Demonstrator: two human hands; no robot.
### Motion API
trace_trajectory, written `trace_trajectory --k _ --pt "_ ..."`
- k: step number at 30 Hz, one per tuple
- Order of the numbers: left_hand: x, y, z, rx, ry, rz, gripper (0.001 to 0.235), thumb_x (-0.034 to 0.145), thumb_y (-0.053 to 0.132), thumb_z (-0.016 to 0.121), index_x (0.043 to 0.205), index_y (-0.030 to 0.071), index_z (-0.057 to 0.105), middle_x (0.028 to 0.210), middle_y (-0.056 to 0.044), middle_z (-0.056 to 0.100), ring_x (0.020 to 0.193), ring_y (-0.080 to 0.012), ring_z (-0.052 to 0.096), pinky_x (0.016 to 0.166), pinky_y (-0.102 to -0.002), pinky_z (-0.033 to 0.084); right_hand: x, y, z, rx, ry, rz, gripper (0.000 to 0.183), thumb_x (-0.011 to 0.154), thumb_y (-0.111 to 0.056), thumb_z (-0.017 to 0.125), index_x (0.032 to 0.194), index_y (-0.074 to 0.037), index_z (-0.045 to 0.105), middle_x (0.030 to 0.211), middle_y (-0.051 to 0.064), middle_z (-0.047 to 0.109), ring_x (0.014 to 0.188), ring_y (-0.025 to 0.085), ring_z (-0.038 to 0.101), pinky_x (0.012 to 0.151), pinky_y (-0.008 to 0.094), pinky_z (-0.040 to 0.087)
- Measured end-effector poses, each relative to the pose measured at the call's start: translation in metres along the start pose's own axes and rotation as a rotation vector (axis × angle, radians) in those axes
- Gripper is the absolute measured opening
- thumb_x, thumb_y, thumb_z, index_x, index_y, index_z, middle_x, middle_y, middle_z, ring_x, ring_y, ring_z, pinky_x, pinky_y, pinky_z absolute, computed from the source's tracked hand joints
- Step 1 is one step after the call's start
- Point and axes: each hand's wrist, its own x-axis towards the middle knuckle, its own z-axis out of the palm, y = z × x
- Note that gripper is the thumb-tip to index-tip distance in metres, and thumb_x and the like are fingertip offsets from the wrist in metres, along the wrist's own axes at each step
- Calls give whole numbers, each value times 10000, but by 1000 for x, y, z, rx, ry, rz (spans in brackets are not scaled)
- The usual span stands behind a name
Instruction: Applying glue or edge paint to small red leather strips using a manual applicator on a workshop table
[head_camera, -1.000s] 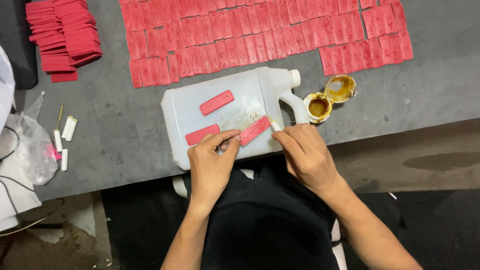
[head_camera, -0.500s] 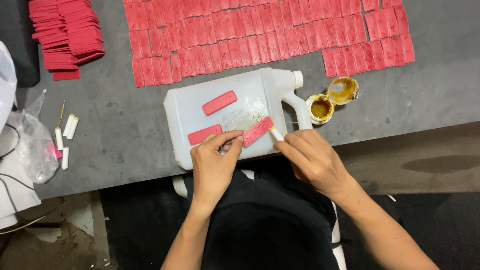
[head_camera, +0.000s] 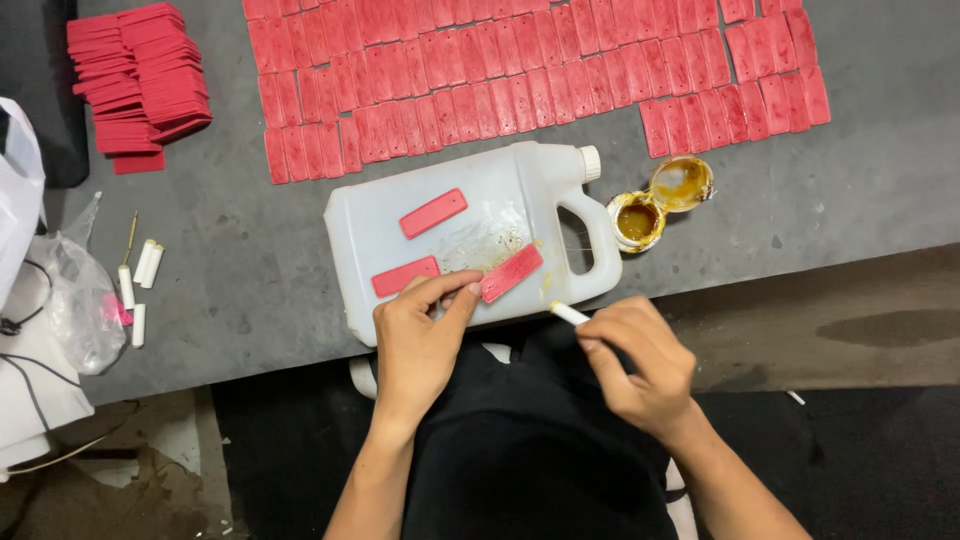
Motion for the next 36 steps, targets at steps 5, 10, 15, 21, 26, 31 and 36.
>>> trace_trajectory --k 5,10,15,21,26,31,36 --pt "1 15 -1 -29 -31 144 175 856 35 760 990 117 836 706 -100 734 703 -188 665 661 -312 515 -26 29 -25 -15 211 207 20 916 75 724 932 85 718 790 169 686 655 304 608 626 382 521" --pt "20 70 16 -30 -159 373 164 875 15 750 979 118 824 713 -38 751 719 -188 661 666 -280 529 -48 57 -51 -24 420 415 63 992 48 695 1029 98 687 836 152 603 741 197 531 673 336 465" --pt "64 113 83 -43 -384 589 169 907 15 728 1015 124 799 781 -61 753 767 -252 674 702 -335 545 -61 85 -83 -149 482 405 140 1034 -11 711 1111 105 701 886 163 620 791 189 559 704 300 491" --pt "131 130 232 -18 -676 734 102 898 47 697 940 79 784 873 -78 785 843 -269 734 752 -371 551 -57 99 -115 -174 625 493 250 1086 -173 654 1137 71 664 1071 183 692 955 205 636 861 304 516" --pt "175 107 353 29 -827 746 113 877 15 672 865 47 780 789 10 796 744 -90 718 742 -280 553 -56 128 -145 -153 676 597 255 1116 -89 556 1300 71 631 1033 176 670 970 224 655 927 326 520" --pt "195 84 414 98 -923 754 222 859 -45 587 858 51 787 826 -33 809 774 -145 756 698 -290 551 -42 152 -175 -561 493 726 239 947 -70 818 1116 -38 652 950 69 686 847 186 626 843 331 518" --pt "203 79 428 261 -865 941 221 875 -29 622 978 53 799 860 -119 785 892 -347 643 726 -426 532 -35 192 -191 -720 263 450 120 979 13 786 1066 -47 729 880 44 636 826 253 536 821 376 449"
